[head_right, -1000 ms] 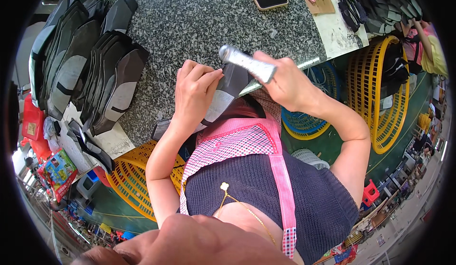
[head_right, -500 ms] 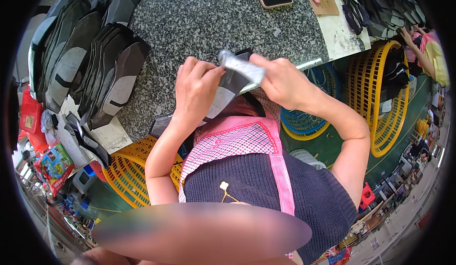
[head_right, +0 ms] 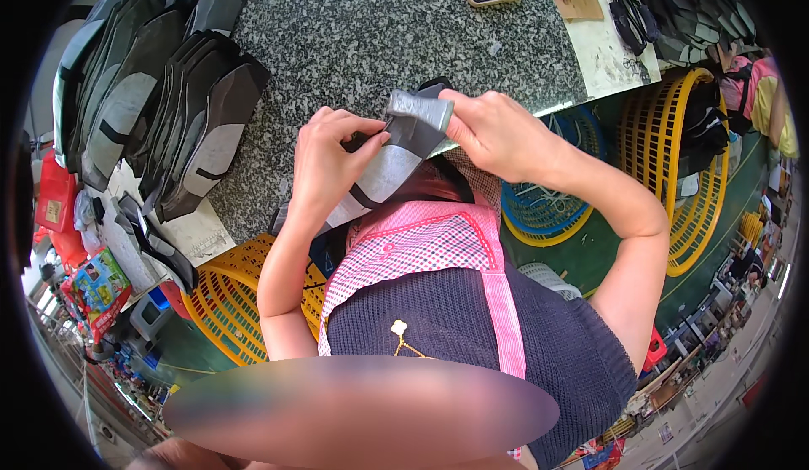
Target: Hammering shoe uppers to flatten and secure components at a manufacturing workbench.
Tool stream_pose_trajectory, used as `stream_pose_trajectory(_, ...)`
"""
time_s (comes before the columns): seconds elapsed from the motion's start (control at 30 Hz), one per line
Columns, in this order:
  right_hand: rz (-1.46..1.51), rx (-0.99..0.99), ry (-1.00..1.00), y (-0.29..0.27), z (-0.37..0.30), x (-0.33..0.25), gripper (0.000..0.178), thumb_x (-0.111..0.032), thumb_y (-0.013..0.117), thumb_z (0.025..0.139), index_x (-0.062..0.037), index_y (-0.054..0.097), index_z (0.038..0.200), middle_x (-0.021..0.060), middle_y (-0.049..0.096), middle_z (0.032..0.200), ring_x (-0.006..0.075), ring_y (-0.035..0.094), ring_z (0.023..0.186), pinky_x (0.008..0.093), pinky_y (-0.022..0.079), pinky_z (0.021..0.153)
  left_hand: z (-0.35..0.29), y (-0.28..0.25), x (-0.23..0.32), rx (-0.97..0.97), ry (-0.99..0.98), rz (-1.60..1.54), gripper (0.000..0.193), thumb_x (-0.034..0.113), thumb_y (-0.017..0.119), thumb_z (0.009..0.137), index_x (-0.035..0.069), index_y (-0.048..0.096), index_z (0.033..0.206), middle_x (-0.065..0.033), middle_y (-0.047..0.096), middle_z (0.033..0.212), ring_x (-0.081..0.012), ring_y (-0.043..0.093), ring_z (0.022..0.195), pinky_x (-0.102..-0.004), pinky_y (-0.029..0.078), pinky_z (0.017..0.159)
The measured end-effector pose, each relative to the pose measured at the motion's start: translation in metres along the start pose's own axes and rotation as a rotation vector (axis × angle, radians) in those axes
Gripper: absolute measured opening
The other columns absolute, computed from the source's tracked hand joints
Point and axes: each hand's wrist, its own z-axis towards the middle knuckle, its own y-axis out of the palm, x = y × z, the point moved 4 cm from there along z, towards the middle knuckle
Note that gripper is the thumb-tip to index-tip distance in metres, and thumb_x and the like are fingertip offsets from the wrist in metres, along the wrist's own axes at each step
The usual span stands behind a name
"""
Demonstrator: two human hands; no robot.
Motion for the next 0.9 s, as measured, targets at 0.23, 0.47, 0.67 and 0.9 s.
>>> stream_pose_trajectory(0.23, 0.100, 0.036, -0.013, -0.003, -0.006, -0.016, 0.019, -0.018, 0.051, 0.098, 0.0011, 0.051, 0.099, 0.0254, 0.060, 0.071, 0.0467, 0.063, 0.072, 0.0518, 0.047, 0.059, -0.016, 0.007, 0.023, 0.204, 0.381, 0.416, 0.010, 0.010, 0.077, 0.078, 0.006, 0.077, 0.088, -0.0045, 0.060, 0.078, -0.0244, 0.057, 0.081, -0.0356, 0.049, 0.073)
stream_pose_trajectory(0.47, 0.010, -0.012, -0.030, 0.005, -0.001, -0.006, 0.021, -0.021, 0.050, 0.100, -0.0005, 0.050, 0.104, 0.0251, 0.061, 0.072, 0.0475, 0.062, 0.075, 0.0529, 0.048, 0.062, -0.022, 0.003, -0.009, 0.095, 0.001, -0.195, 0.008, 0.010, 0.076, 0.080, 0.006, 0.076, 0.087, -0.0067, 0.065, 0.080, -0.0258, 0.060, 0.089, -0.0392, 0.052, 0.076)
stream_pose_trajectory(0.67, 0.096, 0.265, -0.088, -0.012, -0.014, -0.033, 0.015, -0.016, 0.052, 0.100, -0.0003, 0.052, 0.102, 0.0232, 0.061, 0.074, 0.0457, 0.063, 0.075, 0.0431, 0.049, 0.059, -0.036, 0.008, 0.011, 0.144, 0.295, 0.123, 0.019, -0.004, 0.068, 0.078, -0.002, 0.069, 0.097, -0.0127, 0.063, 0.094, -0.0303, 0.062, 0.088, -0.0397, 0.053, 0.074)
stream_pose_trajectory(0.9, 0.020, 0.095, -0.083, 0.004, -0.010, -0.020, 0.014, -0.011, 0.054, 0.093, 0.0007, 0.050, 0.100, 0.0256, 0.061, 0.073, 0.0467, 0.063, 0.075, 0.0472, 0.048, 0.059, -0.040, 0.015, 0.015, 0.120, 0.387, 0.295, 0.022, -0.001, 0.065, 0.077, -0.005, 0.066, 0.099, -0.0121, 0.057, 0.096, -0.0284, 0.058, 0.090, -0.0349, 0.054, 0.069)
